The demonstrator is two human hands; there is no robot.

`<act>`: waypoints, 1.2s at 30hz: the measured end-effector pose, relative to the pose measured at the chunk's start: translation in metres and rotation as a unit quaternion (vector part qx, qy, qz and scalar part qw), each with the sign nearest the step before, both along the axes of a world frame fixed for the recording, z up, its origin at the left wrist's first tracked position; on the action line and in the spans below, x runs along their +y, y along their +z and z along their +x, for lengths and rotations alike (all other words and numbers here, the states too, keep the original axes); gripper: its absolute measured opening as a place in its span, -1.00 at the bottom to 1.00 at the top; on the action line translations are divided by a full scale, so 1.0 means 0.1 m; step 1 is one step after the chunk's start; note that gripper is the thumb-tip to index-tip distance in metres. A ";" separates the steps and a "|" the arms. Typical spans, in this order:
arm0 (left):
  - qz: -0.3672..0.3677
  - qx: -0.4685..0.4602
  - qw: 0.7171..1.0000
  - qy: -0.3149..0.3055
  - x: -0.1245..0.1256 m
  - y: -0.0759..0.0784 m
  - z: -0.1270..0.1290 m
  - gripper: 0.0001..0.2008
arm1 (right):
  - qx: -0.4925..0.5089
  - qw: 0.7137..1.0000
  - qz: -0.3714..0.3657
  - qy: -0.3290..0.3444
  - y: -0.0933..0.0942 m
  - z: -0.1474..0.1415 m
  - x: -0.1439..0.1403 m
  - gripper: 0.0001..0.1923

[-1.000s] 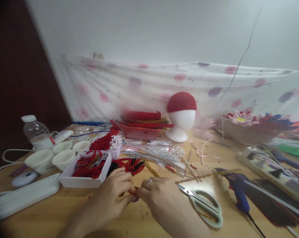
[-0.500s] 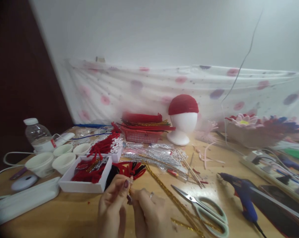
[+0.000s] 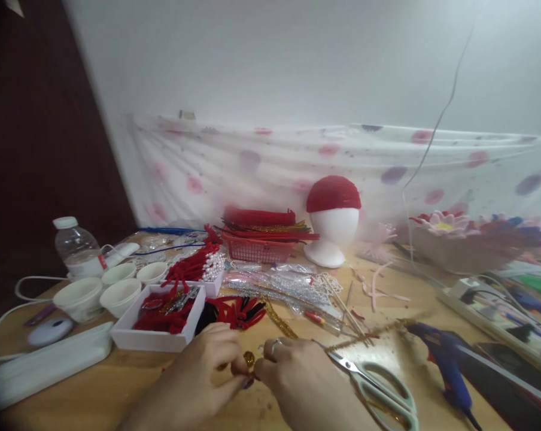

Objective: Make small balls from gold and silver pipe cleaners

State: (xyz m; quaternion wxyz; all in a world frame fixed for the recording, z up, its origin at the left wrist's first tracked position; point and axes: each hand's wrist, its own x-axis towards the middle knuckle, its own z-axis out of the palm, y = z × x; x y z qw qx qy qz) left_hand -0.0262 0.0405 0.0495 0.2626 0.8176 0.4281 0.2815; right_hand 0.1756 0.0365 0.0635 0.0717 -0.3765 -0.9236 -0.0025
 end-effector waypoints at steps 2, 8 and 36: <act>0.016 0.023 1.000 0.000 0.02 0.03 0.05 -0.86 | -0.006 1.000 0.010 -0.001 0.01 -0.01 0.01 -0.66; 0.049 -0.160 0.986 0.023 0.05 -0.10 0.02 -0.84 | 0.143 0.989 0.046 -0.001 -0.02 0.08 -0.08 -0.71; 0.034 0.020 0.999 -0.007 0.11 -0.37 0.03 -0.79 | 0.016 0.998 0.046 0.036 -0.29 0.01 0.06 -0.76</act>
